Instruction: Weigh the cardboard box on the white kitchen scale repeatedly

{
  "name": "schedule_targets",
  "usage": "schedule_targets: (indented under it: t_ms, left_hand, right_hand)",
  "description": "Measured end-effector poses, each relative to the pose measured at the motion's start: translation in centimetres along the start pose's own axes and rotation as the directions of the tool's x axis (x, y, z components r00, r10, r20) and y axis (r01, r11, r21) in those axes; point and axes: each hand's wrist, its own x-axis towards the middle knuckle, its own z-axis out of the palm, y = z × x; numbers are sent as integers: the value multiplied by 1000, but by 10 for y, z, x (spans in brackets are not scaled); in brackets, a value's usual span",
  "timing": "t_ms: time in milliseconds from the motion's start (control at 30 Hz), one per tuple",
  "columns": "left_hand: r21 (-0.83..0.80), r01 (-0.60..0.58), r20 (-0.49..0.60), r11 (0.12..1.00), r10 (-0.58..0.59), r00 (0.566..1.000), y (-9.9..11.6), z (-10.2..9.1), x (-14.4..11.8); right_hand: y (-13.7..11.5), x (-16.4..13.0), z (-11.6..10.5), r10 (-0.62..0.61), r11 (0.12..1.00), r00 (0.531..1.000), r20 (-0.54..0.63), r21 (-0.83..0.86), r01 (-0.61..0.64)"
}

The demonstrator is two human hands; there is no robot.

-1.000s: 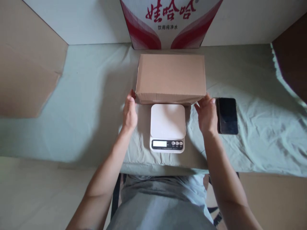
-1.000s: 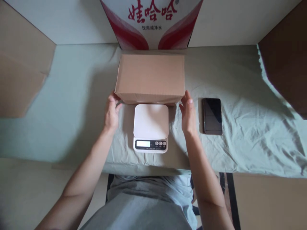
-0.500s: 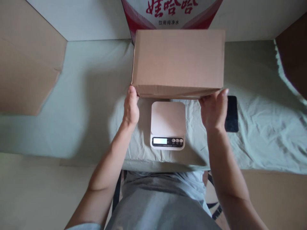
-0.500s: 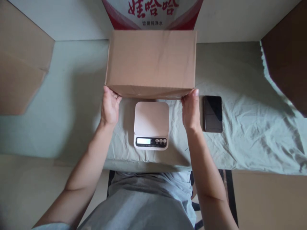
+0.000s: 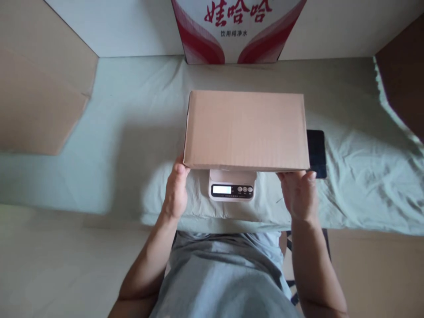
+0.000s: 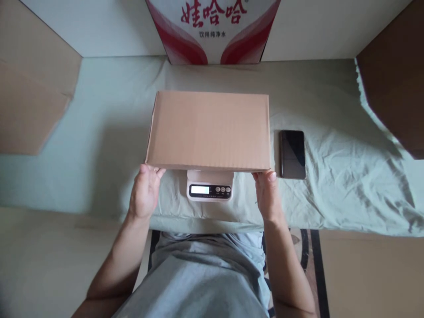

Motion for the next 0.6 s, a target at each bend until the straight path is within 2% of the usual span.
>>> schedule_targets:
  t_ms: [267,467,600]
  left_hand:
    - [32,46,-29,998,-45,999,-6,-3,-13]
    - [-7,22,-27,1000,-22,999,-8,-3,-14]
    - [3,-2,-52,1000,3,999,-21,-11,-8]
  right_hand:
    - [4,-12,-4,6,1000,1000,-13,-16,-7]
    - [0,-15,2,-11,1000,1000,-9,-26,10]
    - [1,-14,2,-26,1000,999,-31,8,26]
